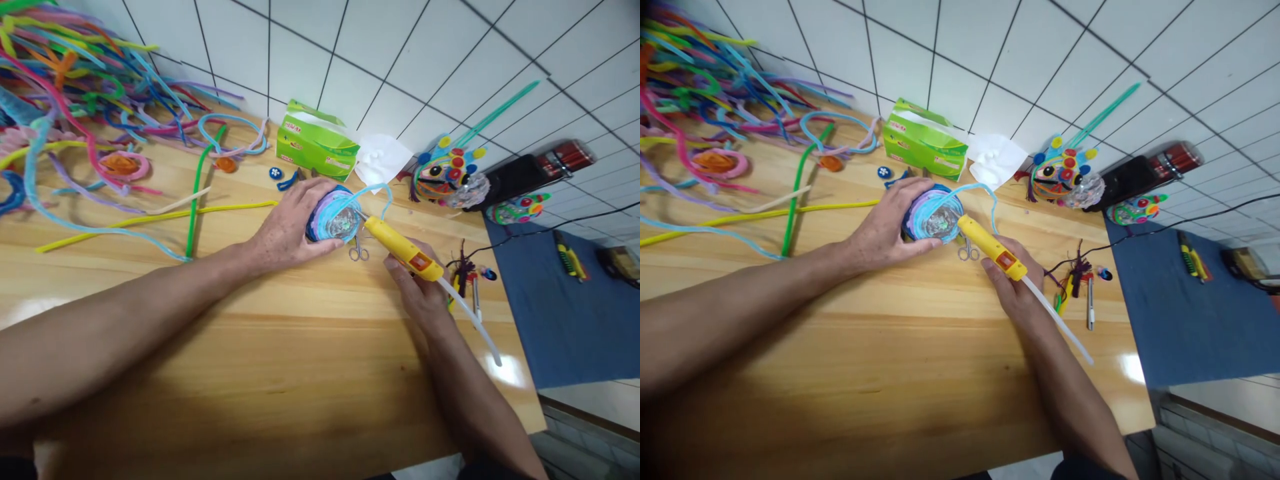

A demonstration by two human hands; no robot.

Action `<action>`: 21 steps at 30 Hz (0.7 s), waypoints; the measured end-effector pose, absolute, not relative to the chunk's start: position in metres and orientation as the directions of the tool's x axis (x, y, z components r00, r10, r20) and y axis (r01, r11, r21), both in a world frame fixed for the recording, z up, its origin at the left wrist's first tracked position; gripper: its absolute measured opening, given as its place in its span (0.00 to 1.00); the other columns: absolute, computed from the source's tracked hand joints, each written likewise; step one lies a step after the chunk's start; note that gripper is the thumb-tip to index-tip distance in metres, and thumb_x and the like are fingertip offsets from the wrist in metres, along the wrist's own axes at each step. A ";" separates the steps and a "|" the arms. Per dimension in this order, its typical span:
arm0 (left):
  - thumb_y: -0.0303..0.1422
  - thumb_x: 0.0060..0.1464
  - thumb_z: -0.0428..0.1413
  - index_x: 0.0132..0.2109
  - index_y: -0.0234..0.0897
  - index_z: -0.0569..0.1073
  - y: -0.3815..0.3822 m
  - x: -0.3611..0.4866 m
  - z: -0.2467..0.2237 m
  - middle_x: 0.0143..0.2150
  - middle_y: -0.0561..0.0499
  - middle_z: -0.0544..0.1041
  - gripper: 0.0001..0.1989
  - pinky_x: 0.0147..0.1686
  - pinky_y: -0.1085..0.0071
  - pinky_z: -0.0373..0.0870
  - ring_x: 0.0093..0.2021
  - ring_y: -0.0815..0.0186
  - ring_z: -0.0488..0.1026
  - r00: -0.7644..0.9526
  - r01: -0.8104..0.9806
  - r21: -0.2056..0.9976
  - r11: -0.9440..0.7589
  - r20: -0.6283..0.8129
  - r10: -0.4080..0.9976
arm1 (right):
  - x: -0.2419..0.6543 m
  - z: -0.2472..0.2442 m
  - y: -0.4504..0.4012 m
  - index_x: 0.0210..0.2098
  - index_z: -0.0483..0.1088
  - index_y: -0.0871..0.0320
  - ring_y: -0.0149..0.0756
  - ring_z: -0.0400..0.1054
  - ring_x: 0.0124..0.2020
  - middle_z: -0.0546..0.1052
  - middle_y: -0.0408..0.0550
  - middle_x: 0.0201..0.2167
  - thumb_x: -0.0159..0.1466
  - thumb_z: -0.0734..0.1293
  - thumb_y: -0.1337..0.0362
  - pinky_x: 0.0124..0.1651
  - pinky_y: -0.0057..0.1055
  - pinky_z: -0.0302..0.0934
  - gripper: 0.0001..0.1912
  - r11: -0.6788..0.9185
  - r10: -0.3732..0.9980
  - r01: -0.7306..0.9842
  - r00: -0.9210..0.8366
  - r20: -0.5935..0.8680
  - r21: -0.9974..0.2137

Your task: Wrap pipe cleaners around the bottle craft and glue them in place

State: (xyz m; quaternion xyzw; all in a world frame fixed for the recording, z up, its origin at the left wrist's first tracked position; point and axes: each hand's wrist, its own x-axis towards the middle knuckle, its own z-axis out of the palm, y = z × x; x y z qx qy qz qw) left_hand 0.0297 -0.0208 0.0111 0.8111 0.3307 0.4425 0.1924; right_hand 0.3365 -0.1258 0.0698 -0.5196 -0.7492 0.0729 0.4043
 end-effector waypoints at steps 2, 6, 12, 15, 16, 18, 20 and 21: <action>0.52 0.65 0.78 0.83 0.44 0.69 -0.021 0.030 0.012 0.82 0.35 0.77 0.49 0.86 0.31 0.70 0.83 0.35 0.73 0.394 0.367 0.609 -0.703 0.583 0.711 | 0.336 0.070 -0.126 0.57 0.86 0.49 0.51 0.91 0.50 0.94 0.53 0.53 0.78 0.77 0.54 0.55 0.46 0.87 0.12 0.423 0.854 0.735 -0.128 0.504 -0.531; 0.50 0.66 0.78 0.83 0.44 0.69 -0.022 0.029 0.013 0.82 0.35 0.77 0.48 0.87 0.32 0.70 0.83 0.35 0.74 0.399 0.353 0.601 -0.717 0.597 0.697 | 0.336 0.072 -0.125 0.57 0.86 0.49 0.52 0.92 0.53 0.95 0.53 0.54 0.78 0.78 0.55 0.57 0.47 0.88 0.11 0.421 0.862 0.733 -0.140 0.487 -0.535; 0.49 0.66 0.78 0.83 0.44 0.68 -0.022 0.030 0.011 0.82 0.35 0.77 0.48 0.86 0.32 0.70 0.83 0.35 0.74 0.391 0.351 0.598 -0.721 0.606 0.693 | 0.335 0.071 -0.124 0.57 0.86 0.45 0.54 0.92 0.53 0.95 0.49 0.54 0.78 0.77 0.50 0.57 0.51 0.88 0.12 0.388 0.880 0.740 -0.120 0.459 -0.550; 0.49 0.66 0.78 0.84 0.44 0.68 -0.022 0.030 0.012 0.82 0.35 0.77 0.48 0.87 0.32 0.70 0.83 0.36 0.74 0.398 0.345 0.595 -0.726 0.608 0.687 | 0.335 0.071 -0.123 0.59 0.86 0.44 0.55 0.92 0.54 0.94 0.49 0.56 0.79 0.76 0.50 0.58 0.53 0.88 0.13 0.412 0.874 0.731 -0.148 0.463 -0.543; 0.49 0.66 0.78 0.84 0.44 0.68 -0.022 0.029 0.013 0.82 0.35 0.77 0.48 0.87 0.32 0.70 0.83 0.36 0.74 0.402 0.345 0.594 -0.727 0.606 0.686 | 0.335 0.071 -0.123 0.59 0.86 0.45 0.54 0.92 0.54 0.94 0.49 0.56 0.80 0.76 0.51 0.58 0.52 0.88 0.12 0.423 0.869 0.729 -0.158 0.469 -0.538; 0.50 0.66 0.77 0.83 0.44 0.68 -0.021 0.029 0.013 0.83 0.34 0.77 0.48 0.86 0.32 0.70 0.83 0.36 0.74 0.406 0.351 0.597 -0.722 0.598 0.692 | 0.335 0.072 -0.123 0.59 0.86 0.45 0.54 0.92 0.54 0.94 0.50 0.56 0.81 0.76 0.51 0.58 0.51 0.88 0.12 0.439 0.860 0.726 -0.171 0.480 -0.529; 0.51 0.66 0.78 0.83 0.44 0.68 -0.021 0.029 0.013 0.83 0.34 0.76 0.49 0.87 0.31 0.70 0.84 0.35 0.73 0.401 0.357 0.607 -0.711 0.588 0.703 | 0.336 0.072 -0.124 0.59 0.85 0.45 0.53 0.92 0.54 0.94 0.49 0.56 0.81 0.76 0.51 0.58 0.50 0.87 0.11 0.447 0.856 0.728 -0.179 0.485 -0.520; 0.51 0.65 0.78 0.83 0.44 0.68 -0.021 0.029 0.012 0.83 0.34 0.76 0.49 0.87 0.31 0.69 0.84 0.35 0.72 0.396 0.357 0.611 -0.707 0.586 0.707 | 0.337 0.072 -0.124 0.59 0.86 0.44 0.53 0.92 0.54 0.94 0.49 0.56 0.81 0.76 0.52 0.58 0.49 0.87 0.11 0.449 0.855 0.730 -0.182 0.485 -0.516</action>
